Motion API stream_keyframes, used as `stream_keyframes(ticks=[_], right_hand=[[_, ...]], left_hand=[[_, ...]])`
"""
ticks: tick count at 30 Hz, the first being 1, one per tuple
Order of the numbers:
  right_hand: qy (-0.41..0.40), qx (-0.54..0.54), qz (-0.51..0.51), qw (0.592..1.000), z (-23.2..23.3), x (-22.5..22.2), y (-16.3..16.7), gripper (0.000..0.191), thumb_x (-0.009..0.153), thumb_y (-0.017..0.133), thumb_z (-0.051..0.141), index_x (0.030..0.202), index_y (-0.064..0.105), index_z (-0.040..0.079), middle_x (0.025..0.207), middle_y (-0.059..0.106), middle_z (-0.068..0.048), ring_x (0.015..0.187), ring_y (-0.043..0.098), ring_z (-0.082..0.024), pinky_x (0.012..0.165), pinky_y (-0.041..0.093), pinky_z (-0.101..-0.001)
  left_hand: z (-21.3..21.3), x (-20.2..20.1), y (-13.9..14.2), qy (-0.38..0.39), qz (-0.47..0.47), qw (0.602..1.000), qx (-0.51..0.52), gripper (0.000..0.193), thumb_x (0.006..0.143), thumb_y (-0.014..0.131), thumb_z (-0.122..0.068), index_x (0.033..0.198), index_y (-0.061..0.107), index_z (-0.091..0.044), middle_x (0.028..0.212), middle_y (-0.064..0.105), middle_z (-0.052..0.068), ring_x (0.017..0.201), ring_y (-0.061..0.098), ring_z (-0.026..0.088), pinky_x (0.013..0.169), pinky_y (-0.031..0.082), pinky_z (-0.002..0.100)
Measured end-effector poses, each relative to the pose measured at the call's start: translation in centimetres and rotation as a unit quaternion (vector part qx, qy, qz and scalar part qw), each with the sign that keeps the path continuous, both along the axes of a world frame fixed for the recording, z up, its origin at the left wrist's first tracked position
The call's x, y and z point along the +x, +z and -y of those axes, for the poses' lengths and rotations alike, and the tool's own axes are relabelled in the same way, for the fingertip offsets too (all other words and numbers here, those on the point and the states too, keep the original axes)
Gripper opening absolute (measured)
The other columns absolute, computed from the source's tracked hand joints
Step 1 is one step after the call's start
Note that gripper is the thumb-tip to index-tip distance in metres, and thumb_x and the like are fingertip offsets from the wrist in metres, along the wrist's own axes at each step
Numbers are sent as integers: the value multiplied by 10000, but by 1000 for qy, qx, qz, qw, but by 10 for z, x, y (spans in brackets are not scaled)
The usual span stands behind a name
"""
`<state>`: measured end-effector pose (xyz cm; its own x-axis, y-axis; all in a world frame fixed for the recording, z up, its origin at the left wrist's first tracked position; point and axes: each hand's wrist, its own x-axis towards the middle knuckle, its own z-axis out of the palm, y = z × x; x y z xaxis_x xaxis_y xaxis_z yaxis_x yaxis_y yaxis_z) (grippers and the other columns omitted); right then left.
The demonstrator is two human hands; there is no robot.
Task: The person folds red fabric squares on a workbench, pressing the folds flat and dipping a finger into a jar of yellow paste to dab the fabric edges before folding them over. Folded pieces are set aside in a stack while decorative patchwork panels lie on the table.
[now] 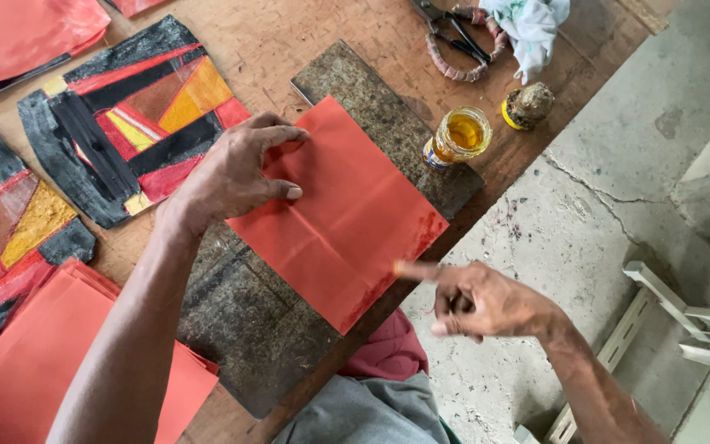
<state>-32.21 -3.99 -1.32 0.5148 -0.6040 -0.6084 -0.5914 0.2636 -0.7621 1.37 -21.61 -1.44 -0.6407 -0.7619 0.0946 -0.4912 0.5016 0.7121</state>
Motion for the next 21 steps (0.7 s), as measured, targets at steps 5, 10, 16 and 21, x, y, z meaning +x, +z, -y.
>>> stream_keyframes(ticks=[5,10,16,21], right_hand=[[5,-144,30,989,-7,19,7,946,847,754,276,1609,193,248,1595,403,-47,616,714,-113,704,664,-298],[-7,-155,-30,987,-10,29,11,1002,805,763,256,1644,214,270,1668,291,-5,811,738,-186,787,652,-379],[29,-132,-38,990,-14,48,20,920,835,765,305,1623,291,283,1589,443,-50,772,792,-203,786,544,-424],[168,-14,-200,965,-16,66,41,872,933,773,427,1634,256,387,856,683,-261,715,656,-319,821,559,-381]], left_hand=[[-1,1,-2,10,13,999,41,687,677,873,-146,1316,637,-55,1307,630,116,1176,631,284,1016,508,389],[0,2,-2,1,7,1000,30,684,682,871,-146,1316,636,-41,1307,623,128,1204,619,299,1036,496,398],[1,2,-2,5,6,1000,30,706,673,878,-155,1324,633,-35,1312,622,130,1221,605,307,1053,479,397],[1,2,-3,6,8,1000,26,711,665,891,-164,1315,637,-30,1307,631,135,1212,612,311,1044,488,395]])
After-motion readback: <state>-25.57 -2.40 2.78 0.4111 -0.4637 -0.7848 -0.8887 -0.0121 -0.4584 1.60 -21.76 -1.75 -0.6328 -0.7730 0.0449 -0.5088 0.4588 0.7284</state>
